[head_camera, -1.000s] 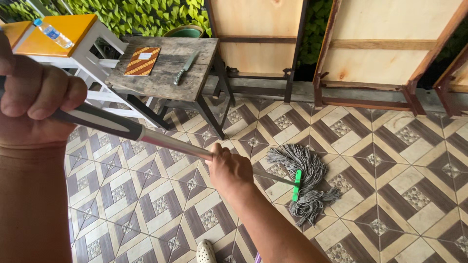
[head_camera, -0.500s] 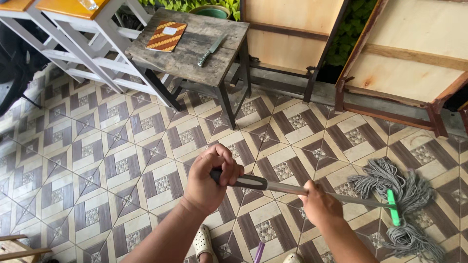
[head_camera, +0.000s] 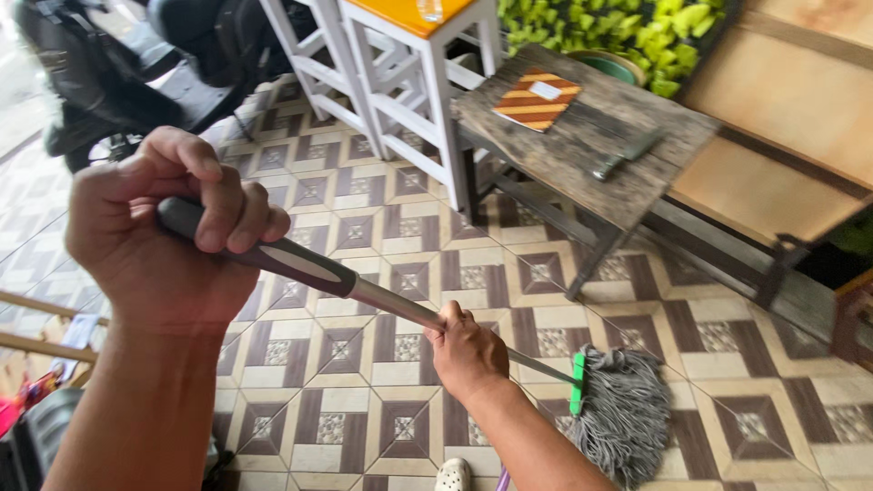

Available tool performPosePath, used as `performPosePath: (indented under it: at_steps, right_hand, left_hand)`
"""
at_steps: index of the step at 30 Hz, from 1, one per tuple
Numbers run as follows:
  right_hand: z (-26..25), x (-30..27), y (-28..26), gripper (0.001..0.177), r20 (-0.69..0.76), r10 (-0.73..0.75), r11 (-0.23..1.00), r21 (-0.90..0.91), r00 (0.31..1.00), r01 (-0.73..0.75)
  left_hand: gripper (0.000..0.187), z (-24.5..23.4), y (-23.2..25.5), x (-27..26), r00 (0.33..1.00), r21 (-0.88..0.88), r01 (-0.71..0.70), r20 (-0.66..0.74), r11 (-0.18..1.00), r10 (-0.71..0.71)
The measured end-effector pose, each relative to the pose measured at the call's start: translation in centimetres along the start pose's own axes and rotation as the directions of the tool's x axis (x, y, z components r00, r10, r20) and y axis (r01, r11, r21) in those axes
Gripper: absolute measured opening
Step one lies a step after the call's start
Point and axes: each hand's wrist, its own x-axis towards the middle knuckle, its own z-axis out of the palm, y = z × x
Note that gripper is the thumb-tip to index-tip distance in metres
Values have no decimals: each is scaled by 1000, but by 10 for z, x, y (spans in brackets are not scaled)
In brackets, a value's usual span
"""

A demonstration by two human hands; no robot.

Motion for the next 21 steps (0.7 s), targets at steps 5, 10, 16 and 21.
performPosePath:
  at_steps: [5, 10, 16, 21]
  right_hand:
    - [23, 41, -94, 30, 46, -201, 980, 13, 978, 201]
    - [20, 56, -100, 28, 107, -259, 962, -58, 960, 266]
    - [-10, 74, -59, 25, 138, -204, 970, -108, 969, 220]
    - [-7, 89, -48, 24, 182, -359, 927, -49, 916, 373]
  left_hand:
    - [28, -70, 60, -14, 990, 134, -143, 5, 981, 143]
    - [21, -99, 54, -8, 984, 99, -170, -33, 980, 174]
    - [18, -94, 14, 24, 992, 8, -128, -3, 992, 128]
    - [22, -98, 8, 4, 992, 63, -119, -46, 991, 122]
